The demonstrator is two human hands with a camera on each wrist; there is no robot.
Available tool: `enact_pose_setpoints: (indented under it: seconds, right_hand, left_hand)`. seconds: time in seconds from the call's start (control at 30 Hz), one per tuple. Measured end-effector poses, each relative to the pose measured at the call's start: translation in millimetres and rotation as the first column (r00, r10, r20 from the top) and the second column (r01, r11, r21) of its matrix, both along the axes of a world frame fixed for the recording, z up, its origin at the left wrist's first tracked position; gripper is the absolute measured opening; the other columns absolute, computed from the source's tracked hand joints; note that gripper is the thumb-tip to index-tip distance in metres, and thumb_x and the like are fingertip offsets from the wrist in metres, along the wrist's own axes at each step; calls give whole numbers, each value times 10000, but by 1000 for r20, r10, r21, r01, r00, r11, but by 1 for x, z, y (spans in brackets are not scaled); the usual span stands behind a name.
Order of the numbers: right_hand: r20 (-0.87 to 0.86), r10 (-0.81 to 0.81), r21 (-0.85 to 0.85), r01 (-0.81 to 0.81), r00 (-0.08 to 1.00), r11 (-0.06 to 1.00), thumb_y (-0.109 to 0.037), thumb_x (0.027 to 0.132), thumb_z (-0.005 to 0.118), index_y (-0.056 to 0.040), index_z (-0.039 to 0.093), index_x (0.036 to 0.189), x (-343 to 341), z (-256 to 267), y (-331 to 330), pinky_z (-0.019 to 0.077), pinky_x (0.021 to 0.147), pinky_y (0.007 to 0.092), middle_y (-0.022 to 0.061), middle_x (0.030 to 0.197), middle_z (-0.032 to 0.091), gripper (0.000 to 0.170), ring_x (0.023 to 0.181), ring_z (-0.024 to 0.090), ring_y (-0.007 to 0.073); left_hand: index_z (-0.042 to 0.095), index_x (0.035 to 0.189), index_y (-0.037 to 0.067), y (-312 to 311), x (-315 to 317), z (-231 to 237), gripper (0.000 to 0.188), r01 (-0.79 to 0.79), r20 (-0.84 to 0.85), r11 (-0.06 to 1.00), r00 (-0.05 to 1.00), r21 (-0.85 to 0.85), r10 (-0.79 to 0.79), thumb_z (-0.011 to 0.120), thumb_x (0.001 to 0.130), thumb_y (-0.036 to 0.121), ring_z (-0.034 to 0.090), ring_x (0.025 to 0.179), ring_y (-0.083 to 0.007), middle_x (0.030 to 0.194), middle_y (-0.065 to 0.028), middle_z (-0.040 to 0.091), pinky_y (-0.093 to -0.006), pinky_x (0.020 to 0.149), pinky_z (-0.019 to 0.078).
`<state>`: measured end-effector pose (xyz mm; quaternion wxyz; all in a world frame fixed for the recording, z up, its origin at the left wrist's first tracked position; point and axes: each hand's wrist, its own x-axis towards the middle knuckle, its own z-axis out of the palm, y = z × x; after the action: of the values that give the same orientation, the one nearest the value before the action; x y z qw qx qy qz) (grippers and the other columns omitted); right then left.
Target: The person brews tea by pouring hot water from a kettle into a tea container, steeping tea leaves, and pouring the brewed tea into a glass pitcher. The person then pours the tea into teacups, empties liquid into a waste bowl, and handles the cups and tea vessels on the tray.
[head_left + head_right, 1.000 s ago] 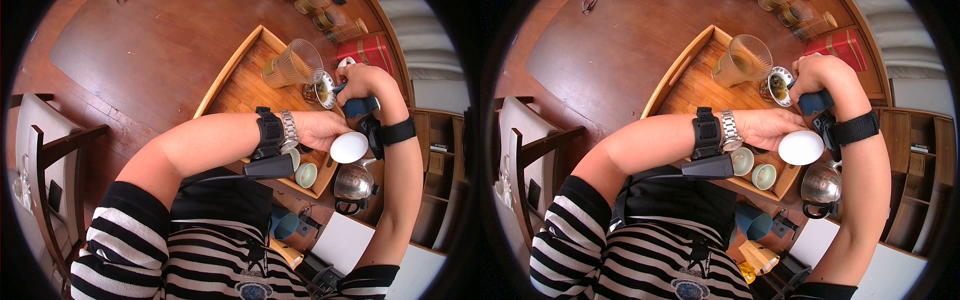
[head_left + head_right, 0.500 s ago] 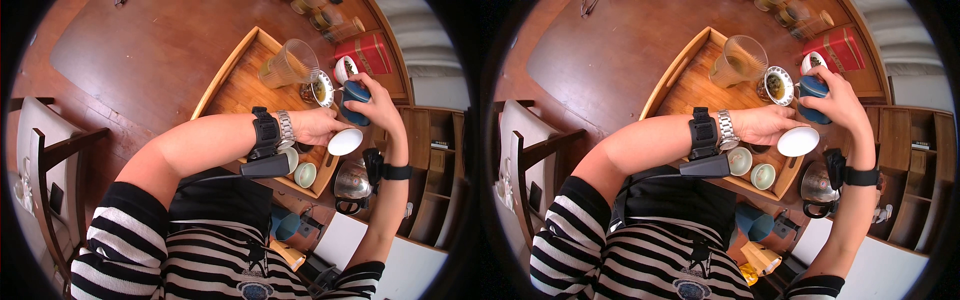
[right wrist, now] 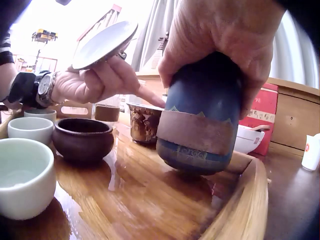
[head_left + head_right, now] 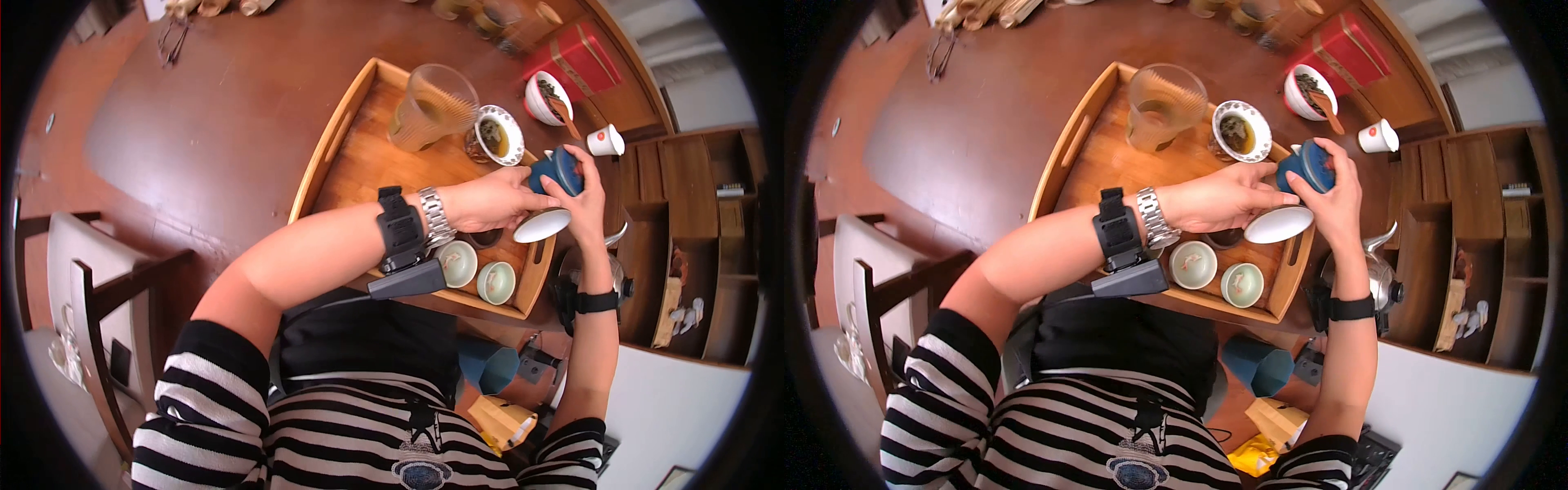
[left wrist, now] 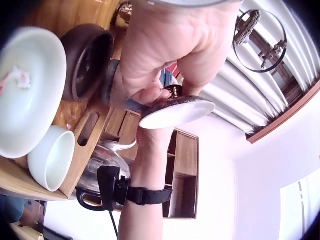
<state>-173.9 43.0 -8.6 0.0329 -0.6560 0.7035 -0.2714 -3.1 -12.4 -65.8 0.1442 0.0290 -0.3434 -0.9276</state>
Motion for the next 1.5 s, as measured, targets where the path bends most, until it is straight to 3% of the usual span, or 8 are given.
enact_pose_setpoints:
  seconds: [0.27, 0.47, 0.53, 0.57, 0.83, 1.07, 1.23, 1.5]
  right_hand:
    - [-1, -53, -59, 53, 999, 997, -217, 628, 753, -120, 526, 1132, -4, -9, -3, 442, 820, 361, 118, 1010, 532, 561, 908, 531, 251]
    - [40, 8, -67, -5, 999, 998, -185, 628, 752, -115, 512, 1146, -13, -13, 6, 440, 835, 349, 108, 1059, 506, 575, 931, 523, 247]
    - [54, 50, -84, -45, 997, 995, -177, 635, 749, -118, 505, 1148, -14, -16, 10, 442, 839, 346, 105, 1080, 491, 570, 931, 523, 244]
    - [48, 55, -96, -50, 997, 994, -178, 639, 747, -117, 504, 1138, -14, -17, 11, 444, 843, 344, 101, 1080, 485, 558, 938, 523, 245]
    - [114, 91, -137, -75, 989, 988, -181, 638, 737, -125, 495, 1133, -17, -23, 11, 437, 874, 370, 119, 1109, 462, 554, 1023, 512, 303]
    - [164, 81, -138, -58, 983, 989, -193, 640, 729, -150, 492, 1123, -18, -27, 11, 444, 863, 377, 112, 1087, 451, 540, 1002, 525, 293]
    - [175, 70, -159, -42, 982, 986, -200, 635, 730, -154, 492, 1106, -16, -28, 12, 452, 855, 382, 102, 1060, 457, 529, 989, 538, 279]
    - [194, 44, -169, -10, 980, 986, -209, 624, 737, -182, 496, 1088, -16, -33, 10, 470, 827, 414, 102, 1049, 473, 523, 956, 556, 307]
  left_hand:
    - [179, 1350, -30, 1, 5, 0, 608, 10, 45, 1000, 999, -10, -10, 541, 892, 138, 581, 932, -102, 1036, -83, 580, -216, 758, 496]
    - [228, 1332, -45, 1, 5, 3, 669, -71, 71, 997, 995, 23, 70, 625, 845, 186, 488, 628, -34, 851, -33, 583, -170, 487, 365]
    - [255, 1315, -41, -1, 7, 4, 636, -85, 90, 996, 992, -40, 88, 621, 847, 187, 480, 630, -32, 843, -20, 570, -168, 494, 361]
    - [332, 1275, 26, -3, 9, 5, 440, -56, 111, 996, 992, -66, 63, 528, 897, 138, 578, 957, -98, 1073, -42, 550, -231, 777, 518]
    - [393, 1250, 51, -16, 17, 22, 429, -248, 138, 910, 942, -332, 307, 578, 871, 127, 556, 818, -60, 936, 3, 584, -215, 687, 468]
    - [419, 1132, -1, -37, 9, 48, 425, -154, -169, -98, 566, -983, 807, 655, 797, 114, 555, 628, -140, 752, -92, 582, -273, 551, 463]
    - [391, 1136, 3, -42, -5, 35, 440, -16, -261, -298, 528, -954, 808, 621, 767, 65, 593, 760, -368, 876, -229, 579, -425, 655, 483]
    - [385, 1110, -3, -44, -14, 21, 429, 108, -218, -316, 519, -943, 826, 625, 762, 73, 566, 845, -397, 968, -255, 546, -435, 714, 472]
